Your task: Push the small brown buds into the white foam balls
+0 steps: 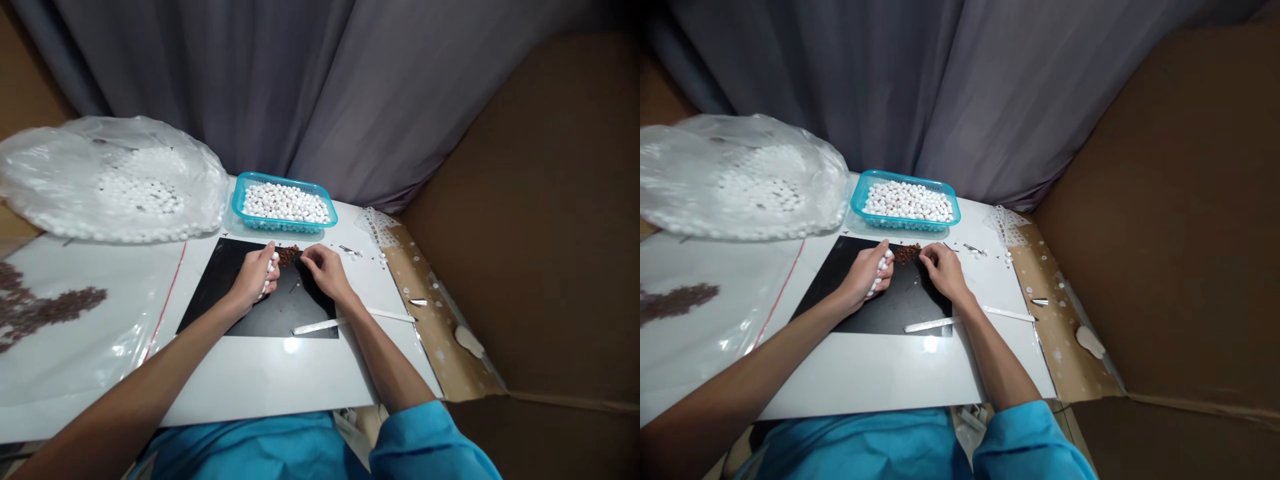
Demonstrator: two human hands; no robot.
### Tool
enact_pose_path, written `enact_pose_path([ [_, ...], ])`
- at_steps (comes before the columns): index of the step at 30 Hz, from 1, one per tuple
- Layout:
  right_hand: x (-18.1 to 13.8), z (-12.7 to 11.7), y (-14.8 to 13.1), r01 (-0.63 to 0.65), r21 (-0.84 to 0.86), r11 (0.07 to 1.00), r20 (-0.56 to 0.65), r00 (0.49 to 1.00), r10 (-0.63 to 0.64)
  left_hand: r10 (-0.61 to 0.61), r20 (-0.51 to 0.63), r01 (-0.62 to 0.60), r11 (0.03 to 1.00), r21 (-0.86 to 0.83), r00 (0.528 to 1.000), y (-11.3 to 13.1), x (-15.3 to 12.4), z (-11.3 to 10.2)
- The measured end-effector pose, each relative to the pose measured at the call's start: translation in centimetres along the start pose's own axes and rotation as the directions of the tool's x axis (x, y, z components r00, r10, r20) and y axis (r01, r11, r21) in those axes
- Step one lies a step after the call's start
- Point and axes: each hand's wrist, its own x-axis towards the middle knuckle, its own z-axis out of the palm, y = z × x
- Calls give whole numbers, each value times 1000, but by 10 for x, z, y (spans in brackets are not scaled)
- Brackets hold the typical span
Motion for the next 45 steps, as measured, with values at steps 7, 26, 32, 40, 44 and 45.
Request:
enact_pose_path([
  [7,4,7,0,54,-154,987,70,997,-44,-22,-4,22,1000,12,1000,-3,3,-1],
  [26,6,8,-2,125,-177,976,132,986,-102,-22,50,20,999,36,999,-6,3,-4],
  [32,5,9,-9,118,-153,981,131,987,-98,-28,43,26,999,40,999,-3,2,-2],
  [40,5,8,-13,98,-160,982,120,990,-79,-36,40,35,999,39,999,-1,1,-1],
  [44,6,11,-10,97,-158,983,141,987,-75,-35,43,33,998,45,998,-2,2,-1],
  [45,6,12,-9,99,-153,983,140,987,-78,-34,44,32,998,47,998,-3,2,-2],
])
